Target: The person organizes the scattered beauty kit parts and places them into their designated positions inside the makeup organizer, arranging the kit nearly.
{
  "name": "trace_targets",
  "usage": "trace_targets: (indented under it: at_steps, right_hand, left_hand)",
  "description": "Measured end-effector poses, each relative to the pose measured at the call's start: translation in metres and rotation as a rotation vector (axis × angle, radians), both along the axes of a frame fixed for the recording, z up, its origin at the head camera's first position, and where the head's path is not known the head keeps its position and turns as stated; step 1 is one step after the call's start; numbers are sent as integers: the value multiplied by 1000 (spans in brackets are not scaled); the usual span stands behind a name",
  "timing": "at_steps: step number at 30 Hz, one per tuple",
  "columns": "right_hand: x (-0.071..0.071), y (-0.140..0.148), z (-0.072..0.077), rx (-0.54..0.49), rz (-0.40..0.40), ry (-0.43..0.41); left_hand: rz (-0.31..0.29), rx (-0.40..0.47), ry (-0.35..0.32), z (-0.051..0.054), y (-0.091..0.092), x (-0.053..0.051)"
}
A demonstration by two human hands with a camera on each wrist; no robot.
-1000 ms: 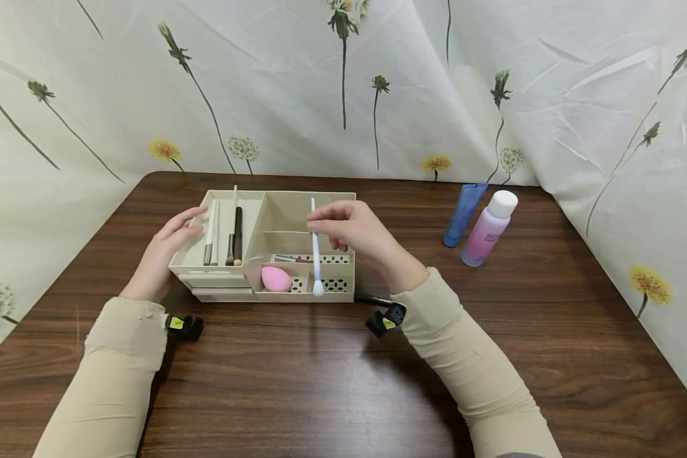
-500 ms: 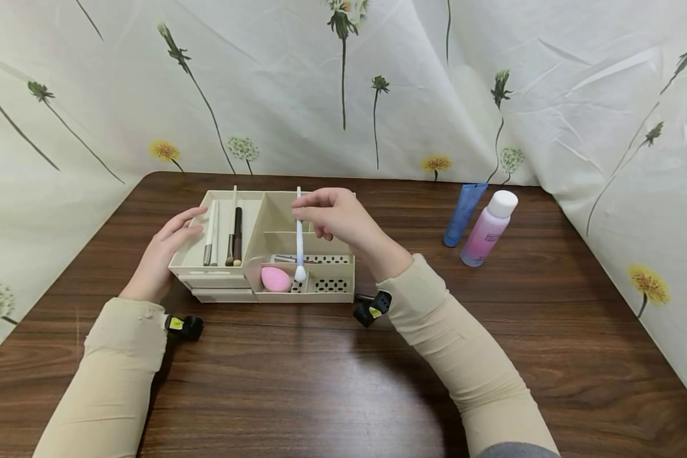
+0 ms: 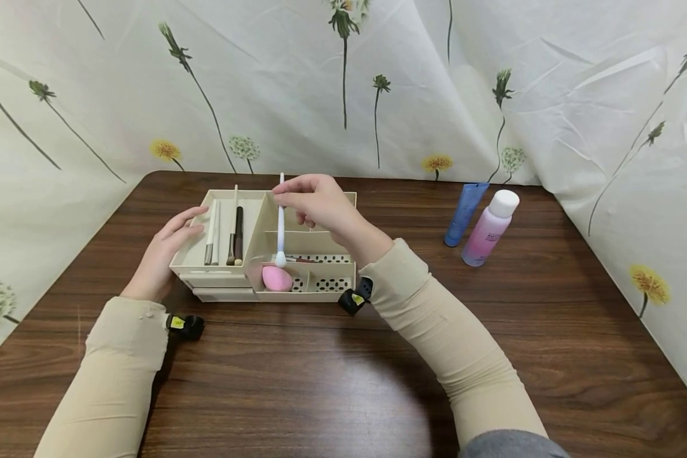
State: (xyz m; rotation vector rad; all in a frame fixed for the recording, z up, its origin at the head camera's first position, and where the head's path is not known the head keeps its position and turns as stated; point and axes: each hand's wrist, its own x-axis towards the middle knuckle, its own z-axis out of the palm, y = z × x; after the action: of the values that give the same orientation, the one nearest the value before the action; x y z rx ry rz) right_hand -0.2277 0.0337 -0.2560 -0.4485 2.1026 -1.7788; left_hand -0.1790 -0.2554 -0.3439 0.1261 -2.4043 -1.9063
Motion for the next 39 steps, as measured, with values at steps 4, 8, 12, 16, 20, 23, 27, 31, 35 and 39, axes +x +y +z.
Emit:
trace_targets:
  at_steps: [4, 8, 12, 16, 20, 23, 27, 31, 35, 39]
  right_hand:
    - [-2, -6, 1, 14, -2, 3]
    - [-6, -14, 1, 17, 10, 8]
    - [-11, -25, -1, 6, 19, 8]
    - [-14, -36, -3, 1, 21, 9]
    - [-16, -45, -4, 10, 19, 17]
    - [-17, -51, -5, 18, 25, 26]
    - [-20, -59, -6, 44, 34, 36]
    - [-24, -69, -7, 63, 40, 41]
    - [-29, -79, -7, 81, 47, 40]
    - [-31, -88, -7, 124, 61, 51]
  left_hand:
    - [-3, 0, 3, 0, 0, 0]
    - [-5, 3, 5, 1, 1, 0]
    - [-3, 1, 4, 1, 0, 0]
    - [2, 0, -1, 0, -1, 0]
    - [2, 0, -3, 0, -1, 0]
    - [2, 1, 0, 0, 0, 0]
    - [4, 1, -3, 0, 0, 0]
    - [9, 2, -8, 0, 1, 0]
    - [6, 9, -20, 1, 1, 0]
    - [1, 14, -30, 1, 1, 0]
